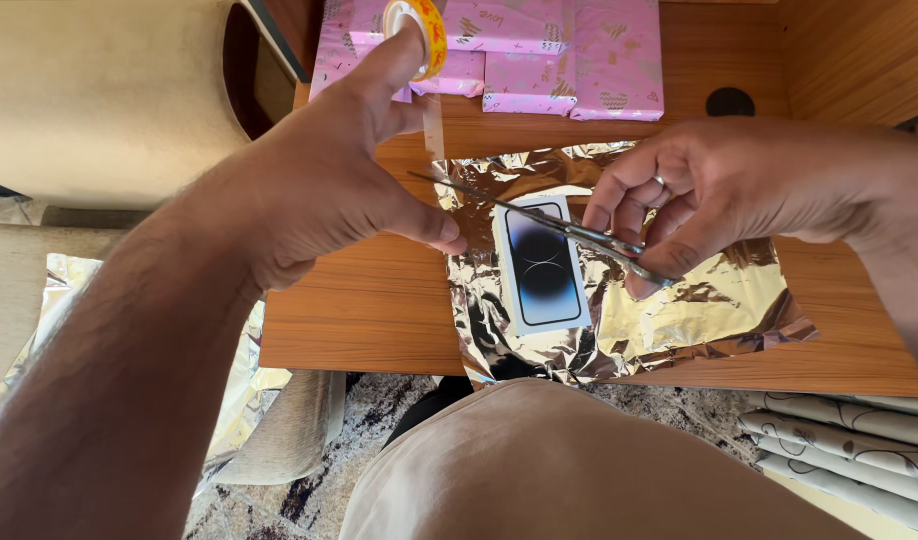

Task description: The person wraps a small box in pink patterned wrapping paper, folds the edges, and secures them with tape. They then place an iPhone box on a sheet of gold foil, fold the foil around it, and tape the edges to complete the wrapping.

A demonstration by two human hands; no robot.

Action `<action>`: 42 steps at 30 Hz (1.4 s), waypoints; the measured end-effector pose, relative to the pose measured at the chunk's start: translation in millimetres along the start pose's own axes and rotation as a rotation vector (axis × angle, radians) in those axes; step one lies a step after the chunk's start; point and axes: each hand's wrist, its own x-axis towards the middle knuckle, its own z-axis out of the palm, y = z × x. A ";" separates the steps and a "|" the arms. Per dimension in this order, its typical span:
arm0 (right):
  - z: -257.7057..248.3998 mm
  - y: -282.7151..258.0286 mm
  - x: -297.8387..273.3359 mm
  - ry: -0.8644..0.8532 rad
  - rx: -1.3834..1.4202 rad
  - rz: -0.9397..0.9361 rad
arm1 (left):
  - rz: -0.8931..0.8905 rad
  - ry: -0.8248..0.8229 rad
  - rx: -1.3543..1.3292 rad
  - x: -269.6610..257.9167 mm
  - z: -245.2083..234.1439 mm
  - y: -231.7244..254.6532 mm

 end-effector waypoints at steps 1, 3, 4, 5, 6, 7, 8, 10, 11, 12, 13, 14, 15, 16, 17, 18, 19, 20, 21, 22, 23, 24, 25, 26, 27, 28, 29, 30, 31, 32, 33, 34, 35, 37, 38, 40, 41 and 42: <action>0.3 1.2 -0.5 -0.006 -0.007 -0.007 | -0.014 0.002 0.020 0.4 0.9 1.4; -0.2 4.8 -0.9 -0.012 0.010 -0.015 | -0.042 0.007 0.060 0.7 2.3 3.7; -1.0 7.2 -1.4 -0.012 0.035 -0.016 | -0.041 0.001 0.062 0.8 2.8 4.6; -2.1 9.6 -1.9 -0.012 0.060 -0.017 | -0.040 -0.005 0.064 0.6 3.3 5.2; -3.6 12.0 -2.4 -0.010 0.061 -0.026 | -0.039 -0.011 0.066 0.8 3.5 5.6; -5.4 14.2 -2.8 -0.010 0.062 -0.036 | -0.017 -0.026 0.038 1.1 3.8 5.6; -7.0 16.3 -3.0 -0.009 0.063 -0.045 | 0.006 -0.041 0.011 1.5 4.2 5.4; -10.5 19.2 -2.7 -0.047 0.071 -0.095 | 0.024 -0.054 -0.013 2.0 4.5 5.1; -12.1 20.0 -2.5 -0.066 0.074 -0.120 | 0.019 -0.053 -0.010 2.2 4.5 4.9; -13.3 20.4 -2.5 -0.080 0.073 -0.162 | 0.015 -0.052 -0.007 2.5 4.5 4.9; -14.3 20.4 -2.5 -0.095 0.071 -0.204 | 0.009 -0.050 -0.003 2.7 4.4 4.9; -14.7 20.0 -2.5 -0.110 0.069 -0.246 | 0.002 -0.049 0.001 2.8 4.2 5.0; -14.9 19.1 -2.2 -0.088 0.051 -0.196 | -0.004 -0.047 0.005 2.8 4.0 5.2; -14.9 17.8 -1.9 -0.065 0.034 -0.147 | 0.021 -0.060 -0.009 2.6 3.7 5.5; -14.6 16.3 -1.7 -0.042 0.017 -0.098 | 0.046 -0.072 -0.022 2.5 2.9 6.1; -13.9 14.7 -1.6 -0.038 0.021 -0.087 | 0.071 -0.084 -0.036 2.4 2.3 6.6; -13.1 13.1 -1.5 -0.034 0.026 -0.076 | 0.055 -0.071 -0.031 2.2 2.0 6.9; -12.4 11.4 -1.4 -0.030 0.031 -0.065 | 0.038 -0.058 -0.026 1.6 1.8 7.0; -12.0 9.8 -1.4 -0.030 0.033 -0.067 | 0.022 -0.046 -0.021 1.1 1.5 7.0; -11.5 8.2 -1.3 -0.030 0.035 -0.070 | 0.016 -0.042 -0.017 0.4 1.1 7.0; -11.1 6.6 -1.3 -0.030 0.037 -0.072 | 0.011 -0.039 -0.012 -0.4 0.4 6.8; -10.7 5.1 -1.1 -0.016 0.031 -0.059 | 0.005 -0.035 -0.008 -0.9 -0.5 6.6; -9.8 3.8 -0.5 -0.004 0.024 -0.046 | 0.029 -0.047 -0.020 -1.1 -1.0 6.0; -8.8 2.6 0.2 0.009 0.018 -0.032 | 0.052 -0.060 -0.031 -1.1 -1.3 5.3; -7.9 1.5 0.8 0.014 0.008 -0.029 | 0.076 -0.072 -0.043 -0.8 -1.7 4.8; -6.9 0.4 1.3 0.019 -0.001 -0.026 | 0.079 -0.077 -0.062 -0.4 -2.3 4.4; -6.0 -0.8 2.0 0.023 -0.010 -0.023 | 0.082 -0.081 -0.083 -0.1 -3.1 4.1; -5.2 -2.2 2.8 0.031 -0.008 -0.019 | 0.084 -0.085 -0.103 -0.2 -3.7 3.8; -4.2 -3.3 3.5 0.038 -0.005 -0.015 | 0.087 -0.086 -0.097 -0.5 -4.0 3.5; -3.2 -4.3 4.2 0.046 -0.002 -0.011 | 0.090 -0.087 -0.091 -0.9 -4.2 3.5; -2.1 -5.1 4.8 0.054 -0.003 0.005 | 0.093 -0.087 -0.085 -1.3 -4.3 3.7; -1.0 -5.7 5.1 0.062 -0.004 0.020 | 0.076 -0.071 -0.063 -2.1 -4.2 4.0; -0.2 -6.3 5.4 0.070 -0.005 0.036 | 0.058 -0.055 -0.041 -3.1 -4.1 4.2; 1.7 -8.0 7.2 0.053 0.002 -0.005 | 0.038 -0.037 -0.012 -4.7 -4.4 5.1; 2.6 -9.0 7.8 0.044 0.006 -0.027 | 0.037 -0.035 -0.006 -5.1 -5.0 5.7; 5.3 -11.7 9.2 0.073 0.012 0.018 | 0.039 -0.025 0.002 -7.0 -6.3 6.8; 7.3 -12.9 10.4 0.088 0.015 0.041 | 0.043 -0.019 0.003 -8.1 -7.1 7.3; 9.7 -14.2 11.9 0.088 0.018 0.048 | 0.046 -0.014 0.004 -9.1 -7.9 7.6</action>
